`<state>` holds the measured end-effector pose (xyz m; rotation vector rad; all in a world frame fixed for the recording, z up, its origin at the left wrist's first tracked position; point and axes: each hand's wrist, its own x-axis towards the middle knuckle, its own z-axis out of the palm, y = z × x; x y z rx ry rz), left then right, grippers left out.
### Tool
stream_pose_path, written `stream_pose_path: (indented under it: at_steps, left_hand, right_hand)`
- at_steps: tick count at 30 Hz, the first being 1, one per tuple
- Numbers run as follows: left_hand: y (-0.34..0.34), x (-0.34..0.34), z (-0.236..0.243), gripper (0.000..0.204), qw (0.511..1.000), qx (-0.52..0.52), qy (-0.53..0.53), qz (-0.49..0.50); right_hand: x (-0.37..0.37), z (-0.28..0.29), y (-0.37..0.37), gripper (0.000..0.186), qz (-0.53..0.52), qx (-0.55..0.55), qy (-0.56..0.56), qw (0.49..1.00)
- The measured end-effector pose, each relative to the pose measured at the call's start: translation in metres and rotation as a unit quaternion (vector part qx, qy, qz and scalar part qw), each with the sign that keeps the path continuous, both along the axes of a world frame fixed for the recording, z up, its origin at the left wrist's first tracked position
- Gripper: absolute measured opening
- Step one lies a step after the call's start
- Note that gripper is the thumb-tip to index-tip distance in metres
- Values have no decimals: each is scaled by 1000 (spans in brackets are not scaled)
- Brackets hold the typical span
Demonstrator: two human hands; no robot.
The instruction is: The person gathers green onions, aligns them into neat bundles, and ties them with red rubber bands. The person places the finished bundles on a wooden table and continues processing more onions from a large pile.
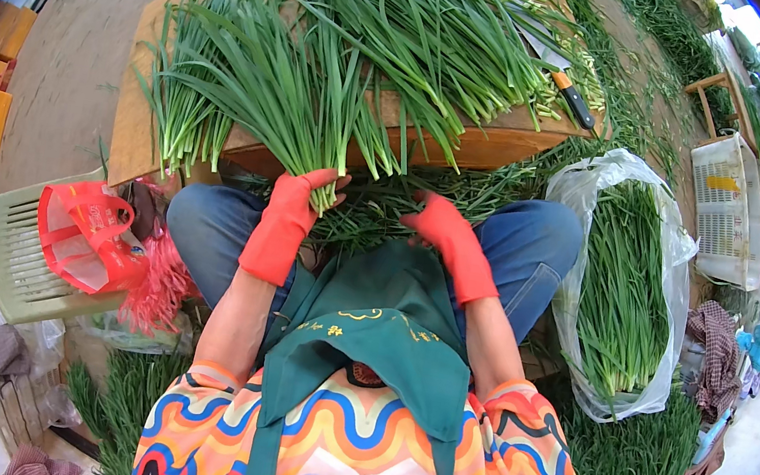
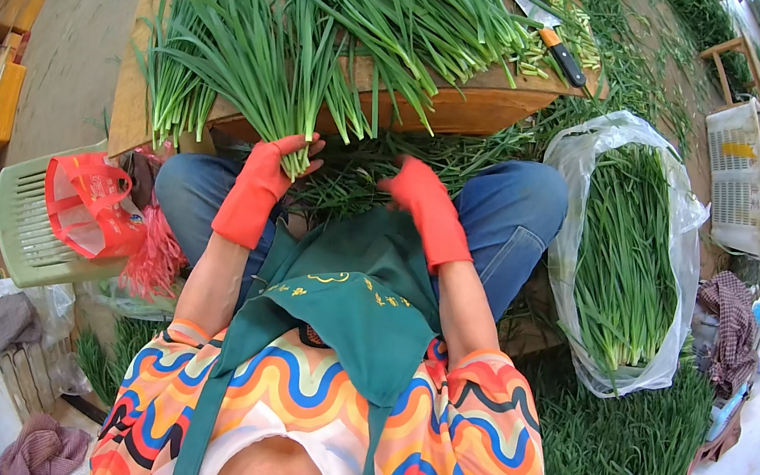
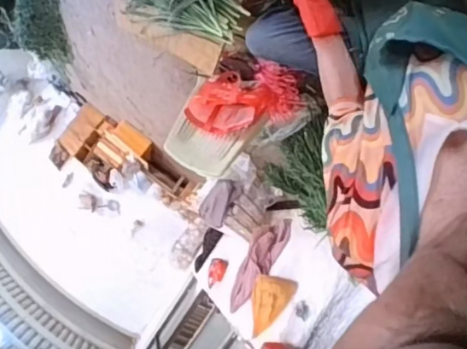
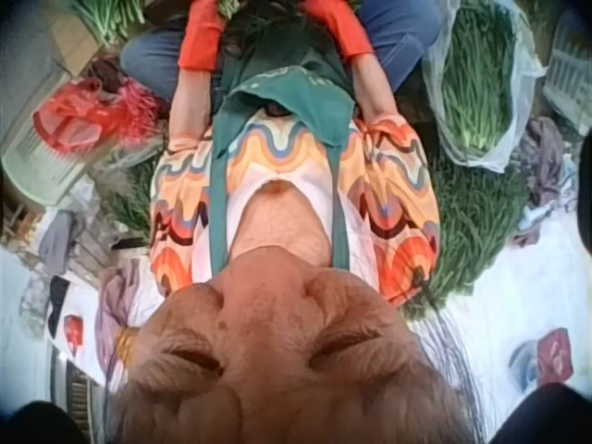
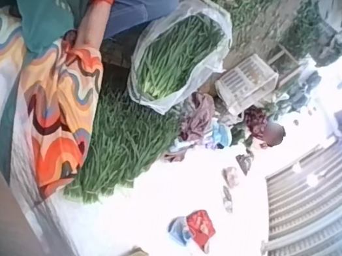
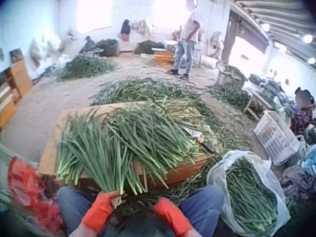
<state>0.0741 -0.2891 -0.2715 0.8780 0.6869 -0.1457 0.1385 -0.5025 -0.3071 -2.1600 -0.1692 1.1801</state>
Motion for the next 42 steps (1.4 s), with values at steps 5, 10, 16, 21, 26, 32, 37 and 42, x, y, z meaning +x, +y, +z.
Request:
stream_pose_path:
  at_steps: [5, 10, 16, 21, 26, 32, 37, 42]
  left_hand:
    - [8, 5, -5, 43, 980, -182, -63, -49]
    - [13, 25, -9, 54, 935, -261, -128, -203]
    - [-1, 28, -16, 20, 993, -62, -41, -91]
    - [-2, 8, 13, 13, 983, -173, -69, -6]
    - [0, 11, 7, 17, 984, -170, -58, 13]
    - [2, 7, 4, 26, 982, -179, -57, -1]
    - [-3, 9, 20, 29, 978, -182, -97, -24]
    - [1, 12, 16, 31, 991, -98, -89, -1]
  right_hand:
    - [7, 64, 24, 40, -213, 284, 130, 926]
    - [-14, 60, 68, 27, -154, 256, 75, 951]
    - [-1, 102, 28, 29, 75, 85, -85, 990]
    - [68, 112, 14, 29, -131, -57, -398, 906]
    - [89, 78, 22, 24, -68, -71, -490, 866]
    - [78, 78, 20, 22, -173, 26, -371, 912]
    - [87, 85, 32, 30, -49, -97, -432, 895]
    - [50, 116, 26, 26, -149, 239, -53, 958]
